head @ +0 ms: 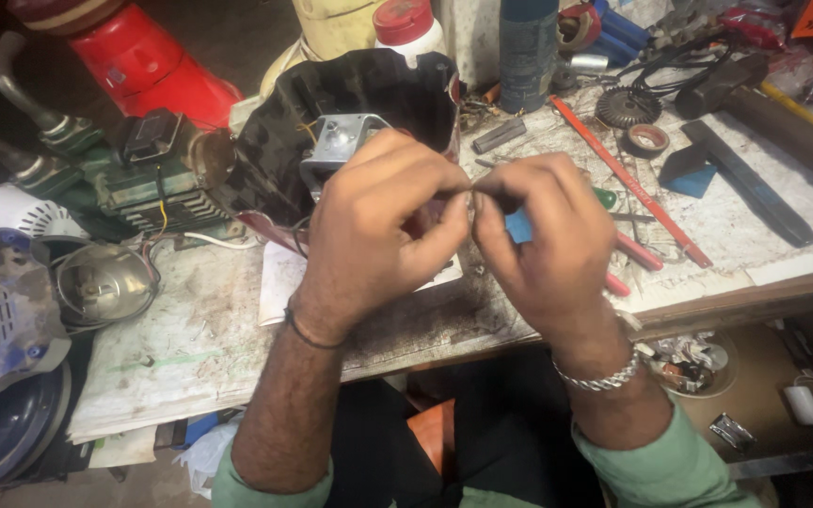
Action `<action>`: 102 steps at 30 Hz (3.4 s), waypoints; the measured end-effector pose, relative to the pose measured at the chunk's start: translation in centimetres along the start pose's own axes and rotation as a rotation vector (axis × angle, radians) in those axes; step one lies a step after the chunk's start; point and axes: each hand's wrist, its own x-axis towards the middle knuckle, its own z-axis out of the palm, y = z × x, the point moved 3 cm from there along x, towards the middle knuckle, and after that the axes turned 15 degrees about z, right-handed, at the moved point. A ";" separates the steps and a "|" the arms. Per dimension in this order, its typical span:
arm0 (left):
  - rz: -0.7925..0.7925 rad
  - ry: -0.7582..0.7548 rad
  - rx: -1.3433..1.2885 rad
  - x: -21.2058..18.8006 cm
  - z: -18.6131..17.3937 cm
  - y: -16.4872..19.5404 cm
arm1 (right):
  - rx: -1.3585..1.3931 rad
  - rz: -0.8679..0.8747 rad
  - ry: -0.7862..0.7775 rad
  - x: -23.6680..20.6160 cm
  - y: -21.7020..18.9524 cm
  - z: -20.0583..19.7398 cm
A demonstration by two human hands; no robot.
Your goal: The person repairs a small electric mixer at a workbench. They strip and twist the ends of the appliance's wires together by hand, then use yellow-handled pliers to crimp and secure the connections, and finally lift and reposition the mixer housing on the bench.
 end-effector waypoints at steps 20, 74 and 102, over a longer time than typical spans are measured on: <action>-0.043 0.011 -0.022 -0.2 0.0 -0.5 | -0.020 -0.181 0.210 -1.3 0.3 1.9; -0.048 0.003 0.053 -0.2 0.0 -0.3 | 1.393 0.711 -0.281 -0.2 2.9 3.5; -0.063 -0.032 0.024 -0.2 0.2 -0.4 | 1.640 0.781 -0.577 -0.5 3.8 3.8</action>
